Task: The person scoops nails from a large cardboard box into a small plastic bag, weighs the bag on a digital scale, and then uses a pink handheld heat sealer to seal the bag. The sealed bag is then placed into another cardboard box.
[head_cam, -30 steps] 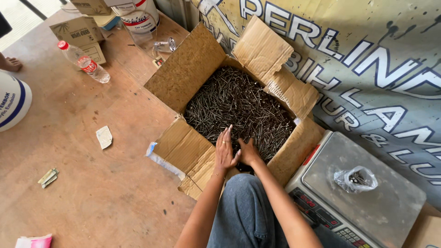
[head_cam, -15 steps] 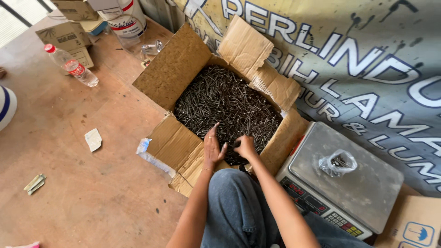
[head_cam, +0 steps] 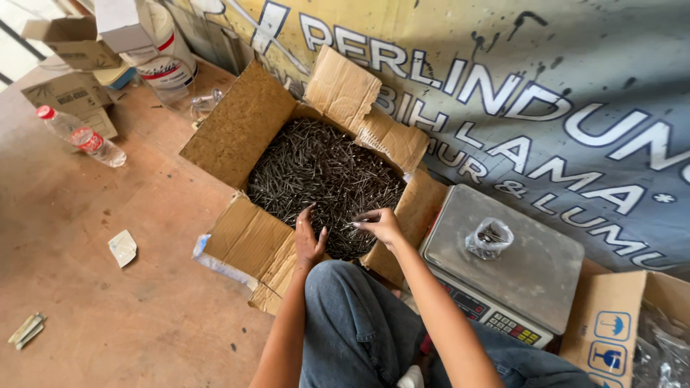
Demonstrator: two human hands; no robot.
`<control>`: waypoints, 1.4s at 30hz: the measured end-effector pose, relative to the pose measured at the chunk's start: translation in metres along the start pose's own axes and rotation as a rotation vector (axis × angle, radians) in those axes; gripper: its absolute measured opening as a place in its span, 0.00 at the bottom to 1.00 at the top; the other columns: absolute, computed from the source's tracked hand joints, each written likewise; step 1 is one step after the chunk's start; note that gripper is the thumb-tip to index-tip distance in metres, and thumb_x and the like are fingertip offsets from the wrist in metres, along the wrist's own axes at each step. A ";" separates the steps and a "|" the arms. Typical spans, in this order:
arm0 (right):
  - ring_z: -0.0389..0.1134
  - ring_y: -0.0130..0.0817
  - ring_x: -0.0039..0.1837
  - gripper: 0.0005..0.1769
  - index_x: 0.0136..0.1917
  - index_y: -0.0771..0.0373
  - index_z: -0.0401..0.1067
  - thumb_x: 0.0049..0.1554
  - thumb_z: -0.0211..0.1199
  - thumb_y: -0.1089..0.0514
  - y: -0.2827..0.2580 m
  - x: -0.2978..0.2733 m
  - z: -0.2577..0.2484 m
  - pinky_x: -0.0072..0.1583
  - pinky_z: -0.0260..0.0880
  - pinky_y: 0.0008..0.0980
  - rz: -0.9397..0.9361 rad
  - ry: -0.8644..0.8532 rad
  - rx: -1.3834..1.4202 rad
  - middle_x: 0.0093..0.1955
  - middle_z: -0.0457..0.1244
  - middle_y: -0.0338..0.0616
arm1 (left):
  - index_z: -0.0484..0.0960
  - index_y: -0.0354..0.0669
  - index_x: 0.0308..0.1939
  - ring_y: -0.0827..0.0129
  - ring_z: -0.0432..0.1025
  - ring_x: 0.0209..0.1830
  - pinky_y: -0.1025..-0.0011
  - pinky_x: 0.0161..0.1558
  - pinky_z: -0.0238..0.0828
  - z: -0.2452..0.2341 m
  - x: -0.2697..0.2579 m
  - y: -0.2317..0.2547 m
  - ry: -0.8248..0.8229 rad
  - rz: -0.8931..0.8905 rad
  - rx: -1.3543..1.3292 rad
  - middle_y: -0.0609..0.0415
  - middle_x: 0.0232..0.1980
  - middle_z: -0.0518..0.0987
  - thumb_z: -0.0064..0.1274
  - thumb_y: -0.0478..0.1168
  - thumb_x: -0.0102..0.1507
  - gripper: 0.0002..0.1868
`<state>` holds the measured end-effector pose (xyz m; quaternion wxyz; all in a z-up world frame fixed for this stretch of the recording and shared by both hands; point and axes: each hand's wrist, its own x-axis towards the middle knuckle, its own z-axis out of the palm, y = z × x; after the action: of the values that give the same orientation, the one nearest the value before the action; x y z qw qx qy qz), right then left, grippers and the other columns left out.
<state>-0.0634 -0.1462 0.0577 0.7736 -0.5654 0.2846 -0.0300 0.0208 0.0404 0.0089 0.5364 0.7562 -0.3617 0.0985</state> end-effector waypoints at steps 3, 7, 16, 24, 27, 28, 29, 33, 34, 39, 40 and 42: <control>0.68 0.36 0.41 0.17 0.44 0.70 0.75 0.39 0.72 0.69 -0.032 -0.033 -0.021 0.43 0.73 0.30 -0.087 0.077 -0.114 0.41 0.67 0.58 | 0.58 0.35 0.61 0.45 0.63 0.56 0.53 0.56 0.61 0.010 -0.004 -0.024 -0.058 0.009 -0.021 0.40 0.58 0.64 0.42 0.54 0.57 0.34; 0.69 0.39 0.41 0.19 0.44 0.72 0.75 0.37 0.73 0.69 -0.055 -0.060 -0.068 0.44 0.74 0.33 -0.143 0.190 -0.012 0.41 0.67 0.59 | 0.61 0.38 0.60 0.47 0.64 0.55 0.52 0.55 0.62 0.008 0.014 -0.011 -0.140 -0.076 -0.021 0.43 0.57 0.64 0.42 0.52 0.58 0.31; 0.68 0.25 0.41 0.16 0.44 0.65 0.75 0.41 0.73 0.64 -0.060 -0.114 -0.225 0.47 0.70 0.23 -0.412 0.550 -0.081 0.39 0.67 0.45 | 0.79 0.52 0.47 0.47 0.71 0.43 0.56 0.46 0.69 0.143 0.058 0.108 -0.666 -0.008 -0.204 0.45 0.43 0.74 0.50 0.50 0.56 0.17; 0.68 0.35 0.47 0.14 0.42 0.66 0.76 0.40 0.71 0.66 -0.054 -0.125 -0.232 0.51 0.67 0.31 -0.449 0.535 -0.272 0.41 0.67 0.51 | 0.76 0.45 0.39 0.61 0.75 0.25 0.72 0.36 0.74 0.260 0.031 0.161 -0.591 -0.241 -0.372 0.49 0.40 0.72 0.59 0.37 0.50 0.15; 0.70 0.38 0.47 0.13 0.41 0.62 0.77 0.40 0.70 0.65 -0.061 -0.125 -0.232 0.51 0.68 0.31 -0.438 0.525 -0.517 0.40 0.68 0.47 | 0.74 0.42 0.36 0.64 0.76 0.25 0.74 0.36 0.73 0.262 0.032 0.161 -0.582 -0.287 -0.371 0.50 0.36 0.75 0.55 0.32 0.50 0.12; 0.70 0.38 0.47 0.13 0.41 0.62 0.77 0.40 0.70 0.65 -0.066 -0.128 -0.232 0.51 0.68 0.31 -0.435 0.524 -0.516 0.40 0.68 0.47 | 0.74 0.42 0.36 0.64 0.76 0.25 0.74 0.36 0.73 0.262 0.031 0.164 -0.583 -0.290 -0.371 0.50 0.36 0.75 0.55 0.32 0.50 0.12; 0.69 0.41 0.47 0.13 0.41 0.60 0.77 0.39 0.70 0.64 -0.070 -0.129 -0.231 0.51 0.68 0.33 -0.448 0.535 -0.735 0.40 0.68 0.46 | 0.74 0.44 0.35 0.66 0.76 0.25 0.76 0.37 0.72 0.261 0.032 0.165 -0.580 -0.304 -0.361 0.53 0.35 0.76 0.55 0.33 0.49 0.11; 0.70 0.43 0.47 0.14 0.40 0.58 0.76 0.37 0.69 0.66 -0.074 -0.125 -0.242 0.53 0.69 0.36 -0.484 0.469 -1.186 0.38 0.68 0.44 | 0.76 0.51 0.33 0.68 0.76 0.27 0.75 0.39 0.72 0.273 0.030 0.150 -0.552 -0.300 -0.323 0.56 0.39 0.75 0.55 0.34 0.47 0.11; 0.70 0.43 0.47 0.14 0.40 0.58 0.76 0.37 0.69 0.66 -0.072 -0.122 -0.245 0.53 0.69 0.36 -0.481 0.472 -1.183 0.38 0.68 0.44 | 0.76 0.51 0.33 0.68 0.76 0.27 0.75 0.39 0.72 0.270 0.032 0.154 -0.556 -0.300 -0.322 0.56 0.39 0.75 0.55 0.34 0.47 0.11; 0.69 0.48 0.50 0.16 0.44 0.64 0.76 0.39 0.67 0.67 -0.078 -0.124 -0.247 0.55 0.69 0.37 -0.483 0.351 -1.301 0.43 0.67 0.52 | 0.75 0.53 0.40 0.64 0.74 0.35 0.69 0.45 0.70 0.250 0.041 0.186 -0.574 -0.263 -0.159 0.59 0.25 0.77 0.55 0.40 0.48 0.16; 0.69 0.48 0.50 0.16 0.44 0.64 0.76 0.39 0.67 0.67 -0.079 -0.127 -0.248 0.55 0.69 0.37 -0.480 0.350 -1.299 0.43 0.67 0.52 | 0.75 0.53 0.40 0.64 0.74 0.35 0.69 0.45 0.70 0.255 0.040 0.179 -0.577 -0.265 -0.158 0.59 0.25 0.77 0.55 0.40 0.48 0.16; 0.68 0.49 0.51 0.16 0.45 0.62 0.76 0.40 0.68 0.64 -0.080 -0.133 -0.249 0.54 0.69 0.39 -0.519 0.388 -1.314 0.43 0.67 0.52 | 0.76 0.53 0.42 0.65 0.75 0.33 0.69 0.40 0.74 0.265 0.035 0.163 -0.564 -0.317 -0.197 0.56 0.38 0.74 0.57 0.39 0.48 0.18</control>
<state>-0.2709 -0.3390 0.1337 0.1786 -0.9464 0.2328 -0.1352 -0.1232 -0.2355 0.0409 0.4942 0.7451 -0.3816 -0.2345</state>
